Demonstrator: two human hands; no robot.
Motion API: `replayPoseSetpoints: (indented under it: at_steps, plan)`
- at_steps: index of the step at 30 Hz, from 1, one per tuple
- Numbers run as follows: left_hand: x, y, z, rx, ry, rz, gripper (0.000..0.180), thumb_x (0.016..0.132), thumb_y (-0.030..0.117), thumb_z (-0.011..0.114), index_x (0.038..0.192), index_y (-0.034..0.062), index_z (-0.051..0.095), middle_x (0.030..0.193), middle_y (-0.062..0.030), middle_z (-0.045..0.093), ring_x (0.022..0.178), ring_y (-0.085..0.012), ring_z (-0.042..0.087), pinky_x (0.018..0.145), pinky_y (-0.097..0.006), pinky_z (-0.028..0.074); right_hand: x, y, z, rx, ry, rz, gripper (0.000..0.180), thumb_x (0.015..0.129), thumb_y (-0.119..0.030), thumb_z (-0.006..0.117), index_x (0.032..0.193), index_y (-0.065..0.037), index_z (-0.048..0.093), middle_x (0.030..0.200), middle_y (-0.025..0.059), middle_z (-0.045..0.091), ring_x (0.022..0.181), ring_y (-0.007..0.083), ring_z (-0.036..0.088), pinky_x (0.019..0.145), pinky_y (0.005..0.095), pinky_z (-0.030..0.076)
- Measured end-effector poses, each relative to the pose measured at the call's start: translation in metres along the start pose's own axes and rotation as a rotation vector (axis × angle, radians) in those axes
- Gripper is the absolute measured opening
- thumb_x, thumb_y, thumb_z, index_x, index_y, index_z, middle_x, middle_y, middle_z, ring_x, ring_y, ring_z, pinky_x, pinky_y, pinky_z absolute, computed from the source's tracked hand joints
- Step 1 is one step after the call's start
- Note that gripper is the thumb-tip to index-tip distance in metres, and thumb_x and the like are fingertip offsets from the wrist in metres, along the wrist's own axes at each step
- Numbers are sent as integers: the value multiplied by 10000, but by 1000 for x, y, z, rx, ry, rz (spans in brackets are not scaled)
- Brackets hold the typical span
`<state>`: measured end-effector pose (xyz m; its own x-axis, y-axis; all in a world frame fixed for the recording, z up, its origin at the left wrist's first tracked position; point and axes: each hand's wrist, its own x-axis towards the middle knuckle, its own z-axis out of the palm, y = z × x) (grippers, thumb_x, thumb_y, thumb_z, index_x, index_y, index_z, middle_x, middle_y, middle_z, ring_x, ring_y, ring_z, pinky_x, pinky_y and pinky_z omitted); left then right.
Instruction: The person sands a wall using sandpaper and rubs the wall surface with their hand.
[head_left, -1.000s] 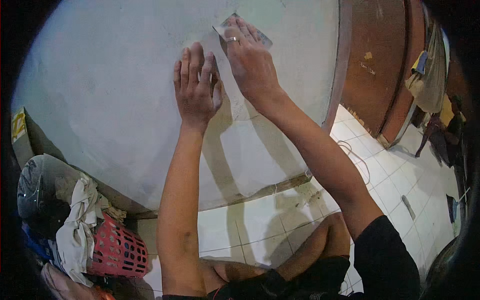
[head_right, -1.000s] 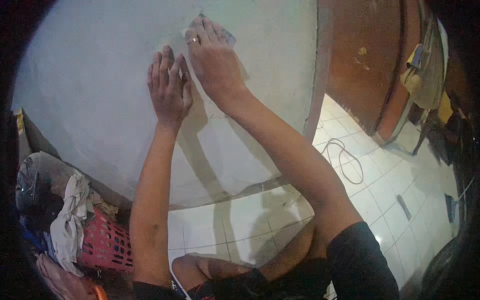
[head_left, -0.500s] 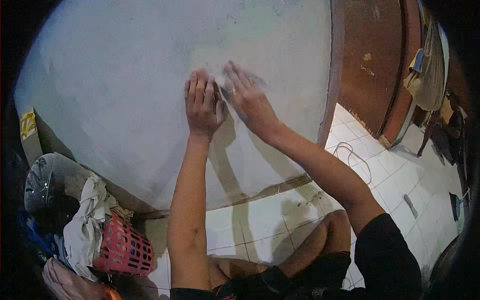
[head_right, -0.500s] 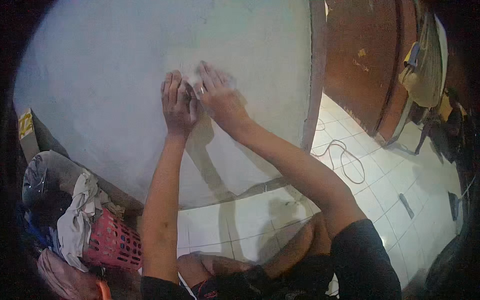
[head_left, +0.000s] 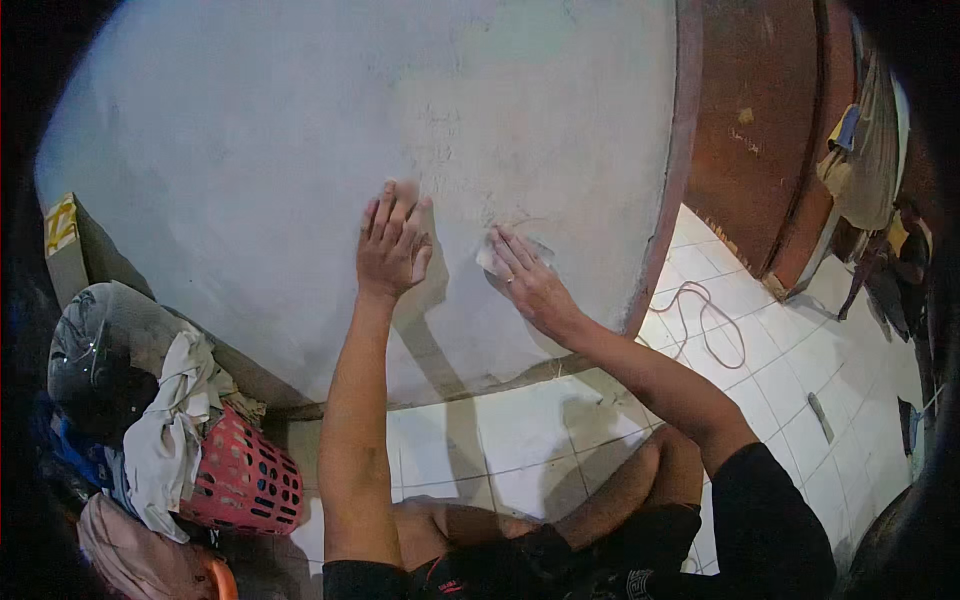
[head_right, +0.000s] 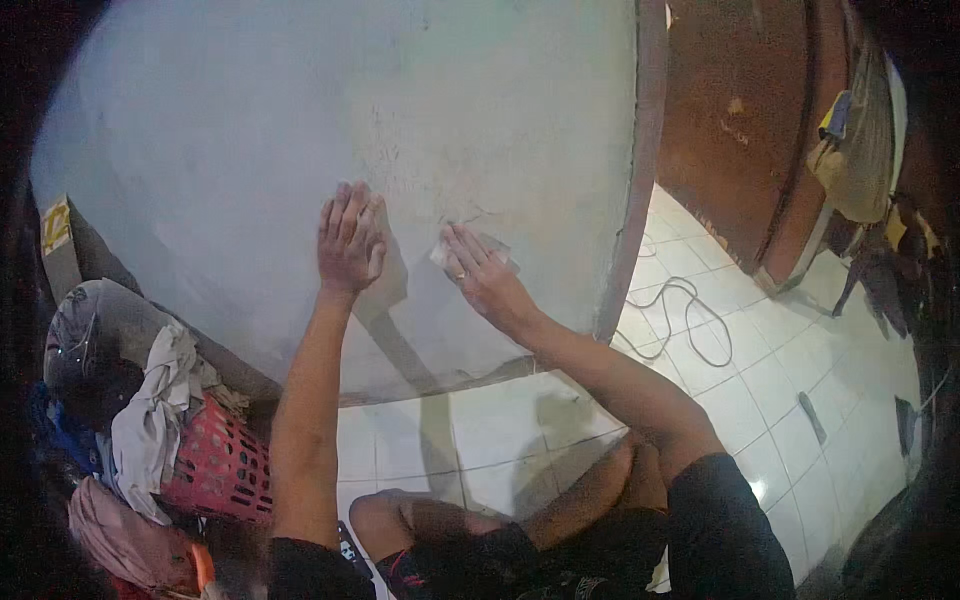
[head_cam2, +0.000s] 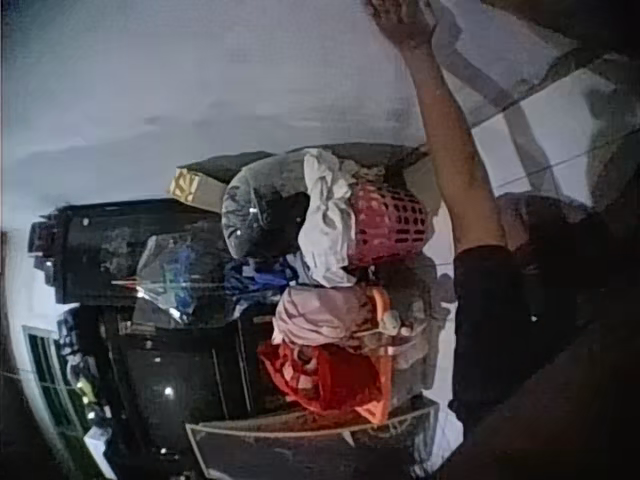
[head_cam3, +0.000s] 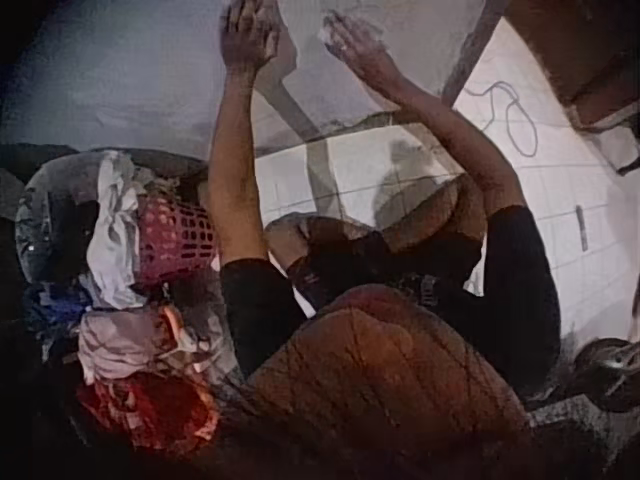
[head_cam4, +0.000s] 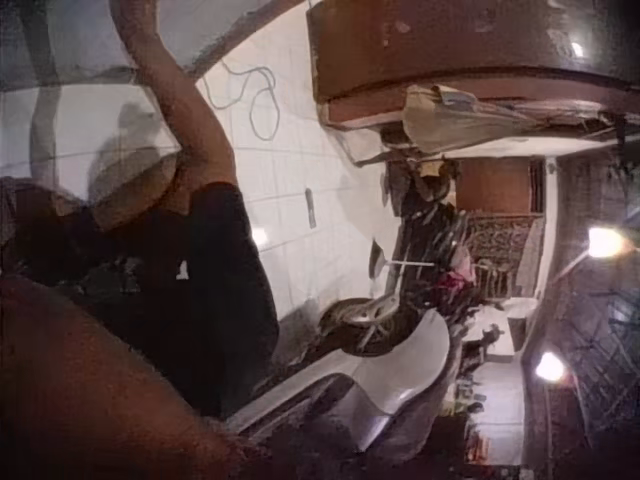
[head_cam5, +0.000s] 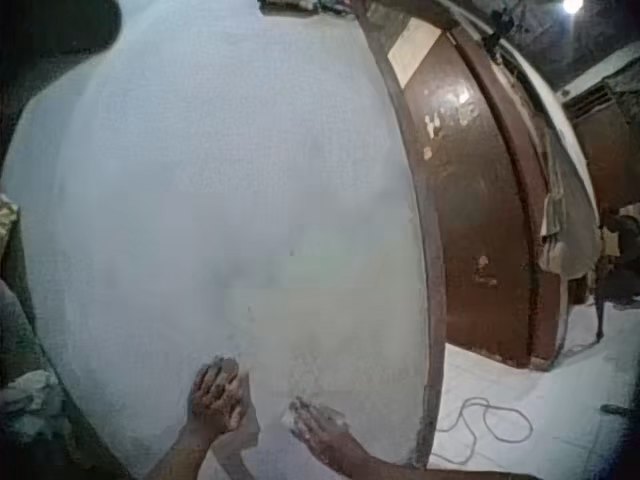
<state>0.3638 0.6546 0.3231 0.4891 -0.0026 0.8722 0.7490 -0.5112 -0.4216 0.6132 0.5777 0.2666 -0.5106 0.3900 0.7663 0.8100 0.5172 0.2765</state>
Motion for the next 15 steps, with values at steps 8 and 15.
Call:
replayPoseSetpoints:
  at_steps: [8,15]
  plan:
    - [-8,-4,5,-6,25,-5,482,945,340,400,1367,147,528,1505,-92,407,1420,-295,324,1183,-458,213,57,-12,5,136,35,-38,291,894,-115,562,1148,25,543,1493,200,373,1403,351,333,1145,456,322]
    - [-8,-3,4,68,9,-9,496,953,351,352,1371,149,527,1496,-92,421,1417,-298,330,1167,-468,242,7,-3,2,5,-136,-13,338,912,-169,585,1210,-17,538,1511,184,349,1423,320,308,1161,448,294]
